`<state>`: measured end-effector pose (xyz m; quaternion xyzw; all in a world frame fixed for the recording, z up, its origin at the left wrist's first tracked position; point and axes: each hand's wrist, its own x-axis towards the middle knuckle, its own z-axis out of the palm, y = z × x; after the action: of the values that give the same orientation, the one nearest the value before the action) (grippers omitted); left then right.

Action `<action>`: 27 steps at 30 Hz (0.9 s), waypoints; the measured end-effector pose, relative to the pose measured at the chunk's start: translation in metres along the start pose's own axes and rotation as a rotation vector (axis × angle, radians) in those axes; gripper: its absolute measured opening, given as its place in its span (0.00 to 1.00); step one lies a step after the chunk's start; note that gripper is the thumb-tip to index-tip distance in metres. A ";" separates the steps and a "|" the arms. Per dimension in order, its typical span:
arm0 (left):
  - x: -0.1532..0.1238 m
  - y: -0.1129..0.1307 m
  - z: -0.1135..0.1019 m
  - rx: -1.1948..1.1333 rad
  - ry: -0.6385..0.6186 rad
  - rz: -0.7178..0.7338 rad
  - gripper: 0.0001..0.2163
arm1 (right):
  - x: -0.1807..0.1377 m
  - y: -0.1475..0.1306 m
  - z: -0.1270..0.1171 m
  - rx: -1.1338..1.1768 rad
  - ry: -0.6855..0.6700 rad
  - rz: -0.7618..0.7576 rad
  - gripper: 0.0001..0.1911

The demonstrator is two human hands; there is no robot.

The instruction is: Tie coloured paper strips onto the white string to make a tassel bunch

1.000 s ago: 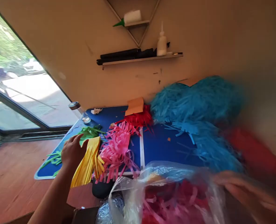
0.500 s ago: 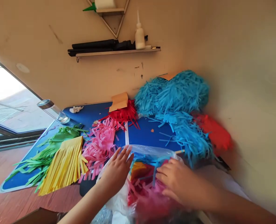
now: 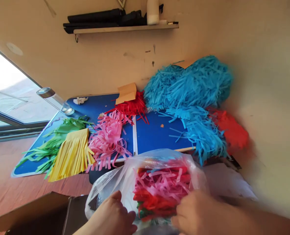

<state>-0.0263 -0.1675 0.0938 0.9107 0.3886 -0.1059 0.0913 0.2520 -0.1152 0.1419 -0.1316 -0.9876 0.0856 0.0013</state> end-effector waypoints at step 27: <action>0.009 0.021 0.050 -0.160 0.601 -0.109 0.06 | 0.047 0.003 0.020 0.045 -0.327 0.324 0.12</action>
<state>-0.0106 -0.1881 0.0449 0.8689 0.4536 0.1943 0.0380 0.2072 -0.1035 0.1209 -0.2728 -0.9385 0.1268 -0.1694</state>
